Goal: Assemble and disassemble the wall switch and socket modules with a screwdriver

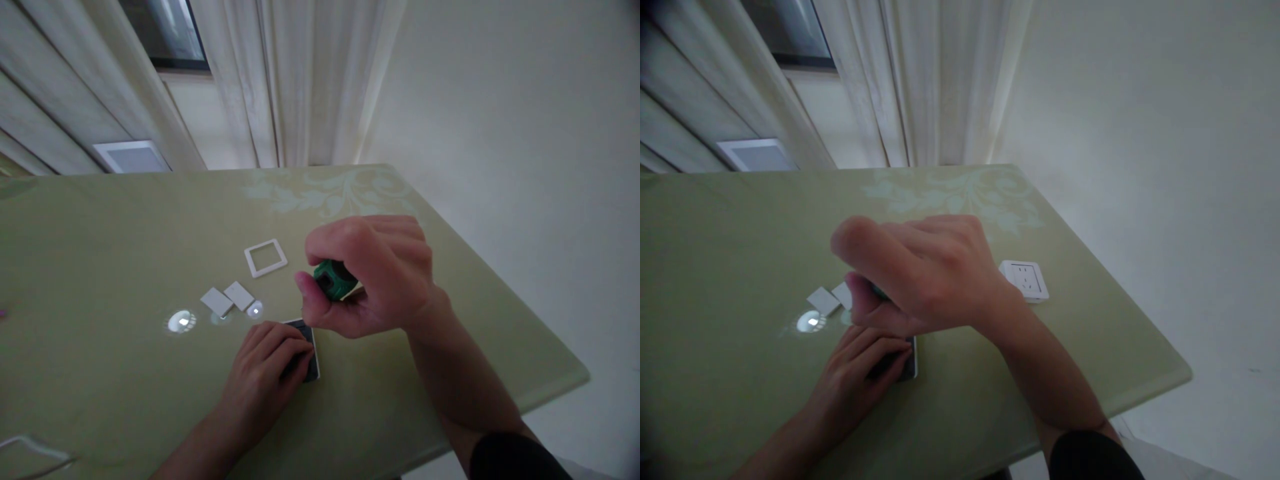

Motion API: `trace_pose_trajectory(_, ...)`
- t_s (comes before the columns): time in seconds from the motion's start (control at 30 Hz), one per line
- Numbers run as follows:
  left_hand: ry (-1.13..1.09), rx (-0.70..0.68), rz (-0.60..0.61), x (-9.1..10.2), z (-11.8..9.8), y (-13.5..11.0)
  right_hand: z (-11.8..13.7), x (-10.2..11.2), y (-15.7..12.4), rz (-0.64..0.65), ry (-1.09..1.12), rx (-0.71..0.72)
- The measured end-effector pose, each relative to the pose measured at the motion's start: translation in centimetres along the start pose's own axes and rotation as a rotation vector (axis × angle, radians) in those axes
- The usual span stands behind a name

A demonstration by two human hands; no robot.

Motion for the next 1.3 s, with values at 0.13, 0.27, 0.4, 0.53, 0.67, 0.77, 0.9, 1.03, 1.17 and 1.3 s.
trace_pose_trajectory(0.13, 0.018, 0.013, -0.011, 0.0, 0.1, 0.0, 0.1, 0.0, 0.2, 0.029, -0.014, -0.01)
trace_pose_trajectory(0.27, 0.005, 0.002, -0.005, 0.1, 0.0, 0.0, 0.0, -0.1, 0.2, 0.039, -0.025, -0.019)
trace_pose_trajectory(0.4, -0.005, 0.007, 0.018, -0.2, 0.1, -0.1, 0.0, -0.1, 0.0, 0.026, -0.017, -0.012)
trace_pose_trajectory(0.53, -0.019, -0.009, 0.016, -0.1, -0.1, 0.0, 0.0, -0.3, -0.2, 0.017, -0.027, -0.003)
trace_pose_trajectory(0.67, -0.028, -0.045, 0.026, 0.0, -0.3, 0.0, 0.2, -0.5, -0.2, 0.024, -0.01, -0.001)
trace_pose_trajectory(0.77, -0.032, -0.051, 0.024, -0.1, -0.2, -0.1, 0.2, -0.6, -0.2, 0.034, 0.0, -0.005)
trace_pose_trajectory(0.9, -0.026, -0.051, 0.021, -0.2, -0.1, -0.1, 0.2, -0.7, -0.2, 0.048, 0.014, -0.008)
trace_pose_trajectory(1.03, -0.054, -0.06, 0.074, -0.4, -0.1, 0.0, 0.1, -0.7, -0.2, 0.042, 0.029, -0.002)
trace_pose_trajectory(1.17, -0.054, -0.027, 0.089, -0.5, 0.2, 0.2, 0.1, -0.7, -0.3, 0.033, 0.018, 0.013)
trace_pose_trajectory(1.3, -0.024, 0.012, 0.068, -0.6, 0.8, 0.1, 0.2, -0.6, -0.3, 0.028, 0.014, 0.014)
Point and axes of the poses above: each hand's wrist, its own y-axis towards the middle knuckle, its own x-axis out of the back of the hand, z = x × y, the point moved 9 cm from there along y, towards the middle knuckle, and after that the axes turned 15 degrees about x, right-handed, at the moved point
